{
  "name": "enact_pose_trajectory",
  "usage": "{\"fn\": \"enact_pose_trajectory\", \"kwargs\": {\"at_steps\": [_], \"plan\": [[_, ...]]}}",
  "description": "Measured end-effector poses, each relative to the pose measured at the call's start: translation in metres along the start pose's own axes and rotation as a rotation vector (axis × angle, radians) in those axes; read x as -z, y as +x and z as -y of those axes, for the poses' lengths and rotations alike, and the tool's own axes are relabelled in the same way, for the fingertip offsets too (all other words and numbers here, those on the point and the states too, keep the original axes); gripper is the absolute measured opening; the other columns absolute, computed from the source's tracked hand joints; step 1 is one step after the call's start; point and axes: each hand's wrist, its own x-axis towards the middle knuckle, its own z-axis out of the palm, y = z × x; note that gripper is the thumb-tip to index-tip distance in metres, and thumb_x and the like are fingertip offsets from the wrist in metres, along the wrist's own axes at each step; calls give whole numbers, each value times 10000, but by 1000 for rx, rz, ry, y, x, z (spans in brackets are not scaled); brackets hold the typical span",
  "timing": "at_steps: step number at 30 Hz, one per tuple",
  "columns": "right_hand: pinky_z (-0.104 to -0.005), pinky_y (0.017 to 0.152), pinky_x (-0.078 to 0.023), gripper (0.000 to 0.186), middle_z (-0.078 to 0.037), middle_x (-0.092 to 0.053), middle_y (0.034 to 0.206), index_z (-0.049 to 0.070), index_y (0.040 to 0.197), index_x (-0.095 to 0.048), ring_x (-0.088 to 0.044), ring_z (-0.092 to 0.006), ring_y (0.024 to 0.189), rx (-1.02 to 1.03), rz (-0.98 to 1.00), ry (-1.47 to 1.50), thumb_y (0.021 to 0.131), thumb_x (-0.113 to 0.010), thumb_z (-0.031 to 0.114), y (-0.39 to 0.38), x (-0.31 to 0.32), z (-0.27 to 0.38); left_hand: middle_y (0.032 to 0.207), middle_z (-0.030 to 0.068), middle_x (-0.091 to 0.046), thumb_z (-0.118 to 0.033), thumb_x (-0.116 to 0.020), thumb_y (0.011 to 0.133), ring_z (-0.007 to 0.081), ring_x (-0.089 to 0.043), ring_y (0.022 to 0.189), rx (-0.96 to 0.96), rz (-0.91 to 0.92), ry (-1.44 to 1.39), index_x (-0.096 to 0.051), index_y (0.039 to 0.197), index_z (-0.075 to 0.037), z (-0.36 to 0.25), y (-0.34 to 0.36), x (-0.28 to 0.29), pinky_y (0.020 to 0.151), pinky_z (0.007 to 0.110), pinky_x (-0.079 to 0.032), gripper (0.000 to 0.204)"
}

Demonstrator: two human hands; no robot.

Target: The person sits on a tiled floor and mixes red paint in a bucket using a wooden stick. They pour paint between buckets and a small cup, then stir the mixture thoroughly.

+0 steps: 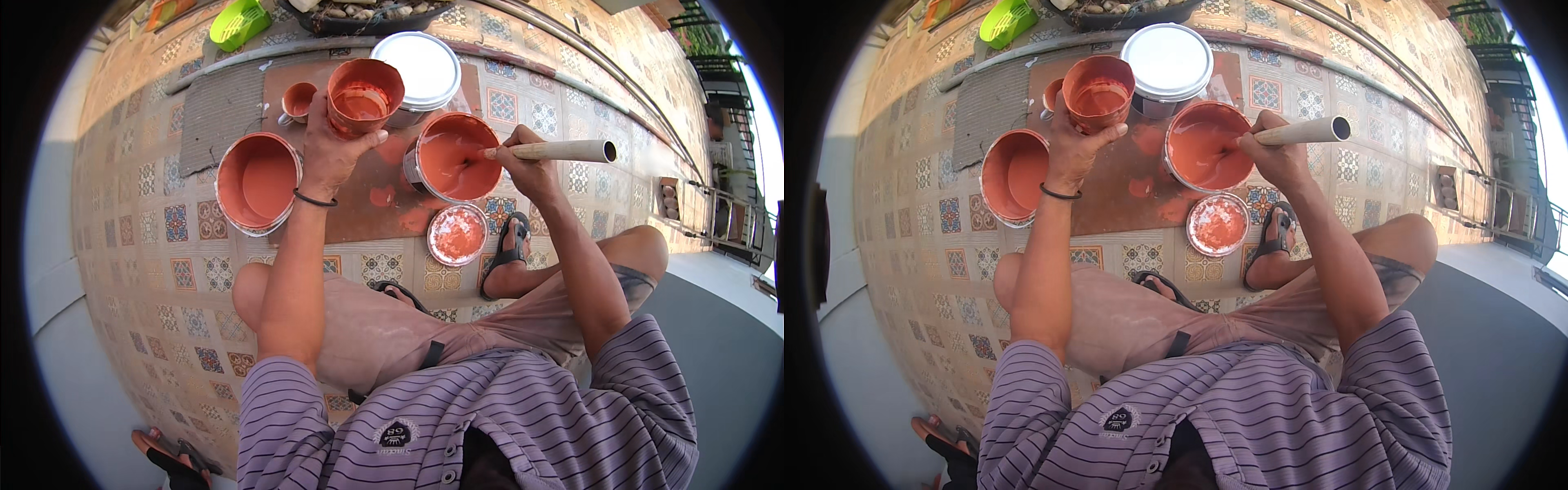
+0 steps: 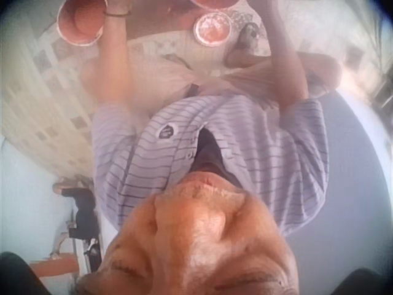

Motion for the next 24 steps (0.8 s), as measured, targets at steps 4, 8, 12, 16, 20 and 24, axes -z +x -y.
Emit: {"fn": "enact_pose_trajectory", "kwargs": {"at_steps": [4,8,12,16,20,24], "plan": [[-319,635,-496,246,-26,-644,745,36,829,-605,-567,-85,705,190,-25,85,891,-818,142,3,-24,0,1414,108,-634,-59,-973,721,227,-646,1290,-37,6,21,-511,1472,-41,0,1,-3,1094,369,-566,882],[-320,653,-486,247,-23,-663,764,37,820,-619,-584,-84,743,42,226,30,878,-831,150,-25,-7,4,1414,105,-639,-59,-969,724,229,-652,1280,-49,6,47,-517,1476,-43,0,0,-3,1089,371,-565,877],[-314,615,-495,245,-33,-645,693,31,801,-614,-584,-97,664,-26,80,-93,878,-823,133,-17,17,5,1413,105,-641,-61,-973,727,228,-652,1281,-45,0,21,-515,1480,-43,0,-1,-3,1088,370,-567,881],[-326,618,-490,249,-38,-635,697,28,813,-604,-584,-94,682,154,-26,25,906,-808,135,5,-11,2,1411,106,-641,-59,-977,729,222,-651,1285,-32,14,3,-515,1481,-43,2,-3,-4,1081,366,-575,883],[-329,642,-491,274,-38,-654,729,33,816,-604,-592,-93,708,106,158,79,898,-832,160,-15,-20,-3,1421,94,-632,-39,-973,734,224,-646,1302,-27,31,25,-488,1493,-52,1,-1,-4,1087,366,-588,901],[-325,622,-479,319,-27,-637,716,37,788,-587,-567,-87,692,70,208,-17,878,-859,177,-26,16,-6,1414,103,-639,-68,-979,731,221,-648,1291,-32,20,23,-515,1479,-45,0,0,-4,1081,363,-575,880]]}}
